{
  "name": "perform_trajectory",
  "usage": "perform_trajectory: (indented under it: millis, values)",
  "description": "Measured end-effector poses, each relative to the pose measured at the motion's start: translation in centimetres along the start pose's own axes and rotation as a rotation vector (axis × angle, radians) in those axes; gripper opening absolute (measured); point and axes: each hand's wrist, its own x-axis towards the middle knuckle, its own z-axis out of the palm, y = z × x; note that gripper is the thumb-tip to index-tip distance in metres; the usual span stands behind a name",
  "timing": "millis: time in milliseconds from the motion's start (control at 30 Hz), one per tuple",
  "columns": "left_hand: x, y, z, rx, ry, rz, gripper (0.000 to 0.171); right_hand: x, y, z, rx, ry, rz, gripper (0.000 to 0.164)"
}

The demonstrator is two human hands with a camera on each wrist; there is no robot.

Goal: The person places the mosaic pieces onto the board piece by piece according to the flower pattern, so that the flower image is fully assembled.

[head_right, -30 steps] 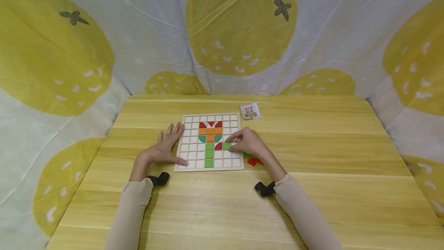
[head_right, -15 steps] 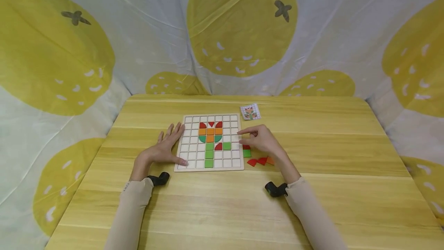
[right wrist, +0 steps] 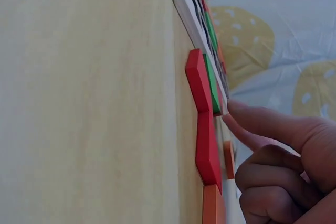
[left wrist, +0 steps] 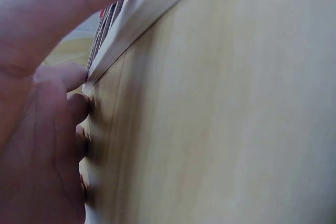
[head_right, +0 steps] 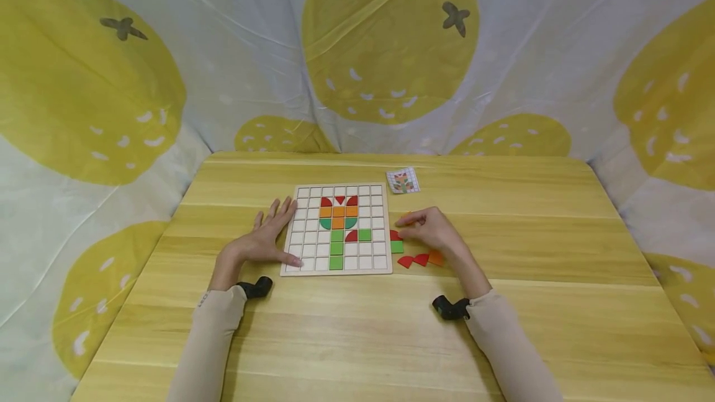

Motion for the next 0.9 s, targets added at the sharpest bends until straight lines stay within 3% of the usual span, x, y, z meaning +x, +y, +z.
perform_trajectory:
  millis: [367,667,900]
  values:
    - [0.1,-0.2,0.1,0.006,-0.005,0.001,0.140,0.7,0.7,0.3,0.038,0.000,0.001,0.030]
    - [0.0,-0.1,0.1,0.001,0.002,-0.003,0.140,0.2,1.5,-1.5,-0.150,-0.086,-0.111,0.019]
    - [0.0,-0.1,0.0,0.010,-0.004,0.002,0.140,-0.1,1.9,-2.6,-0.150,-0.130,-0.102,0.022]
